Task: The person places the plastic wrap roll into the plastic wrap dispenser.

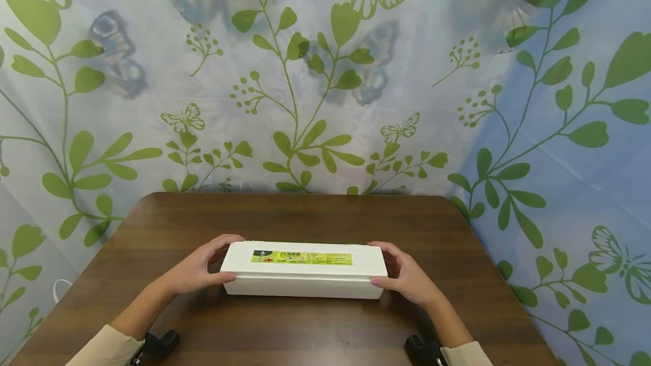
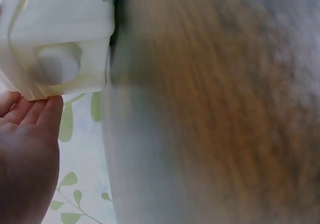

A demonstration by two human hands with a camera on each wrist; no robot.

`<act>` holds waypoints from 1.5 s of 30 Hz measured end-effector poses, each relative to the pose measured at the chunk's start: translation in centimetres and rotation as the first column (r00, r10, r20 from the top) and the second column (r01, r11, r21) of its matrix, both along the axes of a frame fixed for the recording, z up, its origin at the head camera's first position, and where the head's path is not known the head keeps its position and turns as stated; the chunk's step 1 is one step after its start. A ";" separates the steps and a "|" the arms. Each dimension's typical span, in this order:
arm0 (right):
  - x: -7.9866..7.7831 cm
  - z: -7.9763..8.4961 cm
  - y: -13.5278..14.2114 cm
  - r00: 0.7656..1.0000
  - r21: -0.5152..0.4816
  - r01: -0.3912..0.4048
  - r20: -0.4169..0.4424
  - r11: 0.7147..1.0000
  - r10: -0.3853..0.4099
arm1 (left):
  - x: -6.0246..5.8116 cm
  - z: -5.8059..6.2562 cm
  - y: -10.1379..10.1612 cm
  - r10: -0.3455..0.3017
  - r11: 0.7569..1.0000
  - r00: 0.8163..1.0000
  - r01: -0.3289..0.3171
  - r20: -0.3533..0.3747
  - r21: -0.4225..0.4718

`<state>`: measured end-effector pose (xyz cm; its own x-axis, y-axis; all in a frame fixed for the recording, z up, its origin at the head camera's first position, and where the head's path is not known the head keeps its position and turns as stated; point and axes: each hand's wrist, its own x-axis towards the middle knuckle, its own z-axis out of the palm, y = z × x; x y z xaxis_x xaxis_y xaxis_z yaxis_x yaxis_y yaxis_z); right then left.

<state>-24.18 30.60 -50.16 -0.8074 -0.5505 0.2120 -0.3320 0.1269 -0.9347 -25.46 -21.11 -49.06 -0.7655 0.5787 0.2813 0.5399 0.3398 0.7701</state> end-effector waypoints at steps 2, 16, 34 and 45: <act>0.0 0.1 -0.1 1.000 -0.001 0.006 -0.018 1.000 -0.006 | 0.0 0.1 0.0 -0.004 1.000 1.000 0.004 -0.001 0.008; -0.1 0.0 -0.1 0.996 0.041 0.054 -0.075 0.998 -0.051 | 0.2 0.3 0.1 0.003 1.000 1.000 -0.004 -0.012 -0.024; -0.3 0.1 0.0 0.998 0.050 0.050 -0.047 0.998 -0.047 | 0.0 0.0 0.2 -0.044 0.999 0.998 0.045 -0.034 0.014; -0.6 -0.5 0.2 0.994 0.060 0.065 -0.087 0.996 -0.059 | 0.2 -0.4 0.1 -0.029 1.000 1.000 0.030 -0.010 0.007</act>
